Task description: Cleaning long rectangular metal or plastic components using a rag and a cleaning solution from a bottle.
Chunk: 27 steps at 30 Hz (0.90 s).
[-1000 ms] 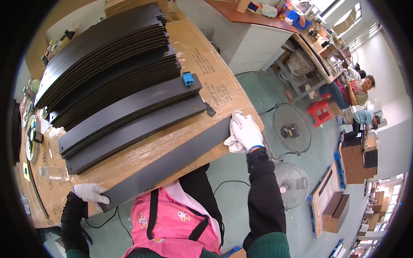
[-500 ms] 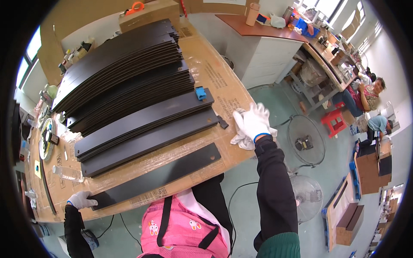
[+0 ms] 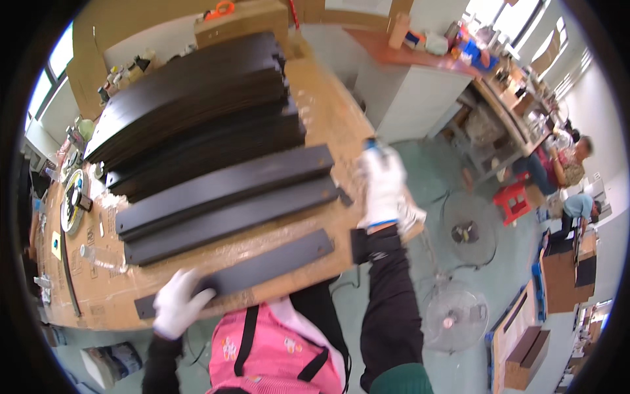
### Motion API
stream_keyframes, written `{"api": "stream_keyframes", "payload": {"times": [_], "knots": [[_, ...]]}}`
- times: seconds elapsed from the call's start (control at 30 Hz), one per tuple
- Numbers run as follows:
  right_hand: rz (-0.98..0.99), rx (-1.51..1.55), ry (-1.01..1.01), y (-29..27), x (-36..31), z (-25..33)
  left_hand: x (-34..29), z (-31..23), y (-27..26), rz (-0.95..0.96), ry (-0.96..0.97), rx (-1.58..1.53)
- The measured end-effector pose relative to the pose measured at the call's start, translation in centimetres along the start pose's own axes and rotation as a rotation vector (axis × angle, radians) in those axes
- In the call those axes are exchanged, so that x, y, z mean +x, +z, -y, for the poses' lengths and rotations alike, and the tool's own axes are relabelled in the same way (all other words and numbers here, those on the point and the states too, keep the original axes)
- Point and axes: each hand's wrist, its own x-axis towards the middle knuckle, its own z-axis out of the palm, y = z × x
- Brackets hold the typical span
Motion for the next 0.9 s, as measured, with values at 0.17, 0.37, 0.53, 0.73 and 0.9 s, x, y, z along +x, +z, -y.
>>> {"api": "stream_keyframes", "payload": {"times": [0.17, 0.37, 0.53, 0.73, 0.9], "knots": [[-0.279, -0.011, 0.242, -8.5, -4.7, 2.4, 6.0, -5.2, 9.4, 0.049, 0.152, 0.105], [0.096, -0.010, 0.455, -10.8, -17.4, 3.2, 5.0, -5.4, 13.3, -0.056, 0.290, 0.051], [0.254, 0.113, 0.479, -10.7, -19.1, 0.2, 2.9, -5.0, 13.4, -0.064, 0.437, 0.091], [0.335, -0.019, 0.305, -8.7, -16.6, -2.2, 2.2, -4.8, 13.5, -0.132, 0.483, 0.141], [0.345, -0.064, 0.304, -7.6, -15.0, -3.0, 2.1, -4.6, 14.0, -0.182, 0.496, 0.138]]}}
